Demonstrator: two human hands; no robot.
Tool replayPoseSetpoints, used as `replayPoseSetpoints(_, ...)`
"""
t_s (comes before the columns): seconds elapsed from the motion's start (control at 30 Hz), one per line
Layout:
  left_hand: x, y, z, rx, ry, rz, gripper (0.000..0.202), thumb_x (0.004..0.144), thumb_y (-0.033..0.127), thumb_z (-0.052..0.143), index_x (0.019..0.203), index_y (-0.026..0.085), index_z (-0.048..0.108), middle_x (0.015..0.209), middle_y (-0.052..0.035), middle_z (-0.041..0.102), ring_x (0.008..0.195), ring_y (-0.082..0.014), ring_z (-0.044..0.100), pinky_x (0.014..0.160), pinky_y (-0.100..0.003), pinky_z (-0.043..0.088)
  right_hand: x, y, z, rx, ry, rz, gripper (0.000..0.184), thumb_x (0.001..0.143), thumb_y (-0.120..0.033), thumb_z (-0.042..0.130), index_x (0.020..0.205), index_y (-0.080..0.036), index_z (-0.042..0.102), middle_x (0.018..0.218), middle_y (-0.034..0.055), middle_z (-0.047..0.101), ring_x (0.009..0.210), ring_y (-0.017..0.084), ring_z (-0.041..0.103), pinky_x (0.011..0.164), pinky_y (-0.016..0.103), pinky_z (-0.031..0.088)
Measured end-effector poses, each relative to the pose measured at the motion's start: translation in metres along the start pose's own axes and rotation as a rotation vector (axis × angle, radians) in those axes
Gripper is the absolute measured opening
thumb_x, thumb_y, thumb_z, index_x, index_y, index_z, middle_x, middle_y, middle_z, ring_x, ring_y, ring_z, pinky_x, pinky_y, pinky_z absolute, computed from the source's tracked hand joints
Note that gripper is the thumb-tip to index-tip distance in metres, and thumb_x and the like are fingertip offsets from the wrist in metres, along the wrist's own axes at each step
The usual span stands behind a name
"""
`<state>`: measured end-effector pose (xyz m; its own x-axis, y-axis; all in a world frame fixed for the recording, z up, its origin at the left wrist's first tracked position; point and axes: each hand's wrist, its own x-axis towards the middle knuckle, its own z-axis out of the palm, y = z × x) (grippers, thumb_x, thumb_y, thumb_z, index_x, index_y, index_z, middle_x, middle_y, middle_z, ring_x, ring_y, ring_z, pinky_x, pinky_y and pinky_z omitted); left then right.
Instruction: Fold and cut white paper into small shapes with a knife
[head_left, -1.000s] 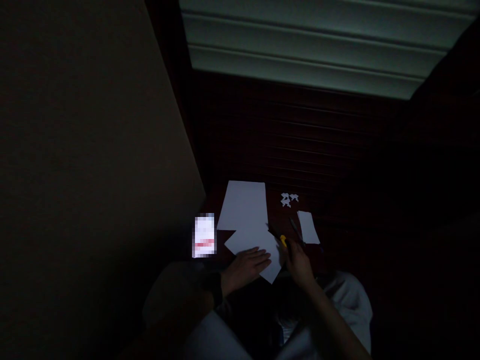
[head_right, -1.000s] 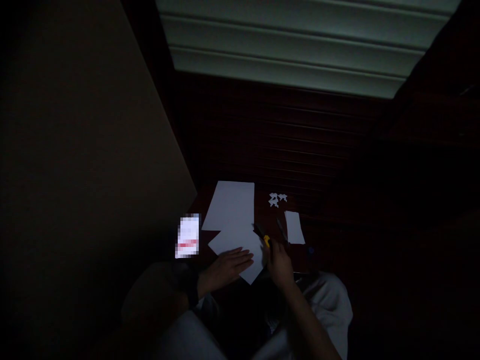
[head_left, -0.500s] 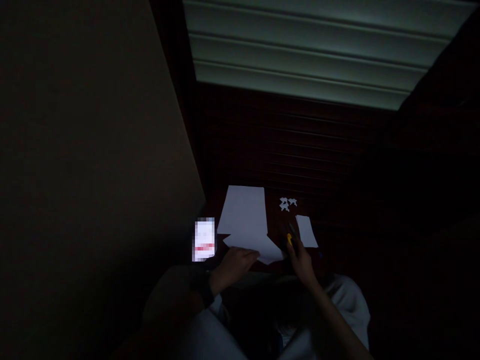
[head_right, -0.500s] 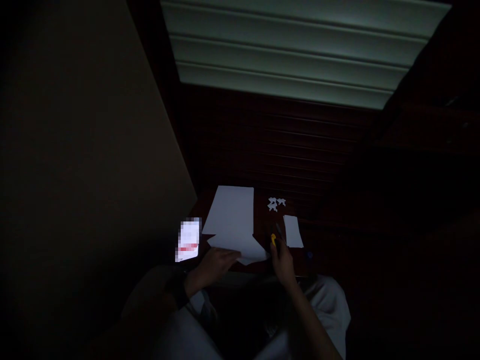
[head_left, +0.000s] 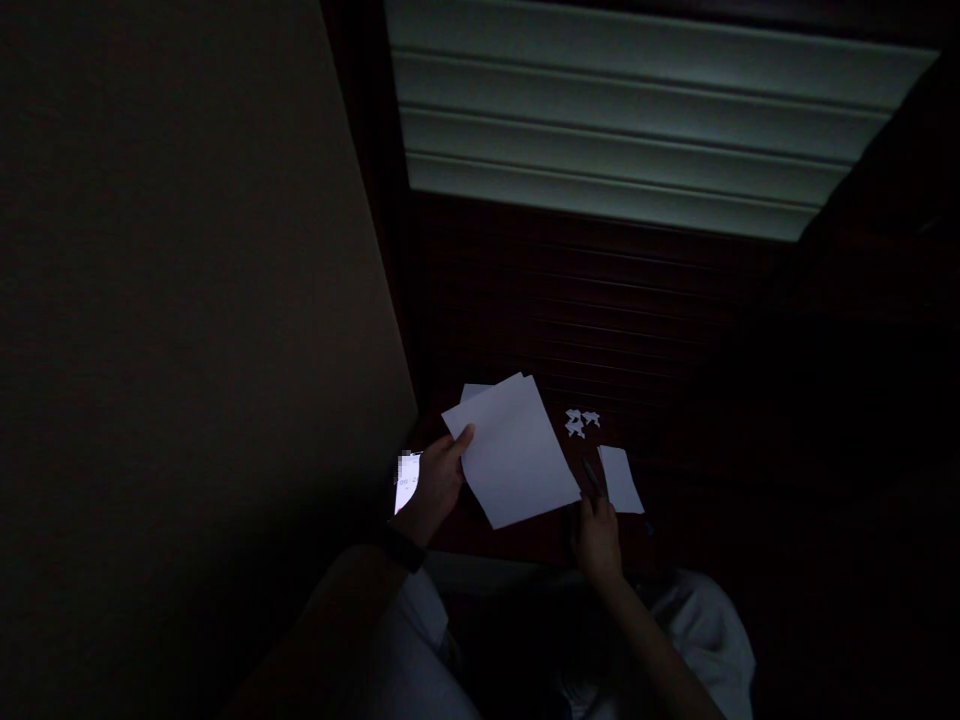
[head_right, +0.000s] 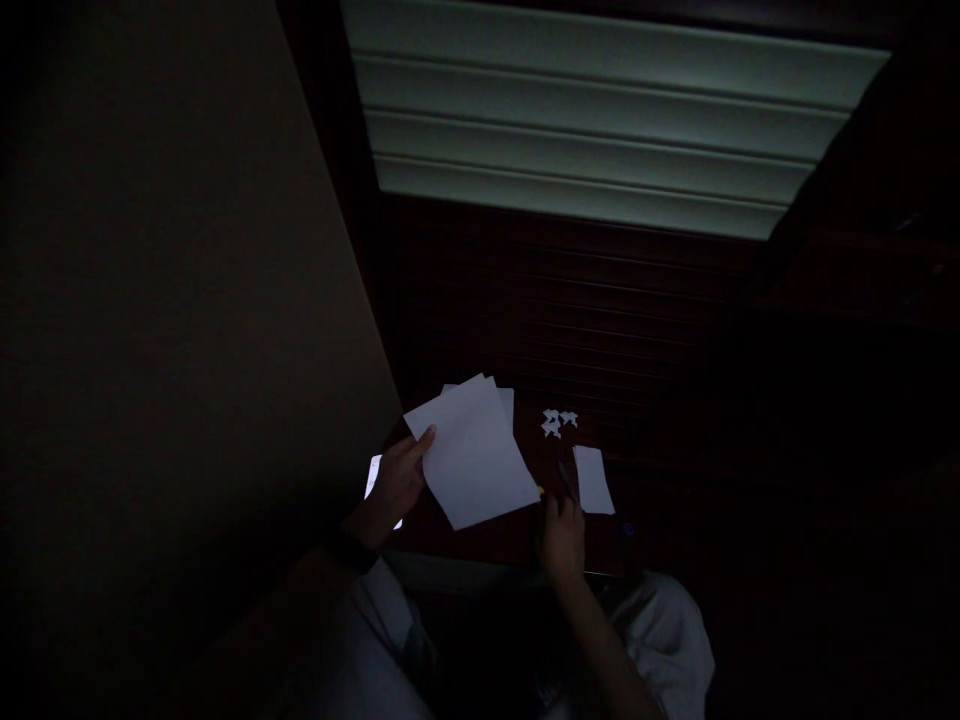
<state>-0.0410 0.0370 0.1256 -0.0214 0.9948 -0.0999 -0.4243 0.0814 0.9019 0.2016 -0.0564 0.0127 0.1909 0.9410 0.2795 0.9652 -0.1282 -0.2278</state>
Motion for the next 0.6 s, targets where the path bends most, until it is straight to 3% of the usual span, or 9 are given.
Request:
replayPoseSetpoints(0.1,0.0,-0.008,-0.004,-0.007,0.056,-0.023,0.05,0.062,0.05,0.075,0.091,0.009,0.066,0.075,-0.0081,0.069,0.064,-0.0182,0.063,0.058,-0.029,0.048,0.0,0.001,-0.002,-0.01,-0.023,0.007,0.033,0.086,-0.02,0.044,0.117,-0.015,0.054,0.106,0.0167,0.056,0.102,0.032,0.052,0.09,0.043,0.036)
replayPoseSetpoints(0.3,0.003,-0.013,-0.02,0.1,0.152,-0.035,0.055,0.06,0.057,0.072,0.086,0.009,0.066,0.063,-0.0033,0.065,0.05,-0.0136,0.057,0.048,-0.025,0.041,0.002,-0.003,-0.002,-0.014,-0.015,0.057,0.034,0.087,-0.021,0.041,0.117,-0.018,0.055,0.106,0.0157,0.055,0.1,0.03,0.053,0.09,0.043,0.036)
replayPoseSetpoints(0.6,-0.004,-0.018,-0.036,0.21,0.158,-0.04,0.046,0.064,0.057,0.069,0.074,0.012,0.063,0.061,-0.0015,0.061,0.046,-0.0114,0.052,0.044,-0.023,0.038,0.004,-0.008,-0.001,-0.055,-0.022,0.092,0.052,0.079,-0.007,0.042,0.129,-0.019,0.048,0.11,0.0169,0.055,0.1,0.031,0.052,0.088,0.042,0.036)
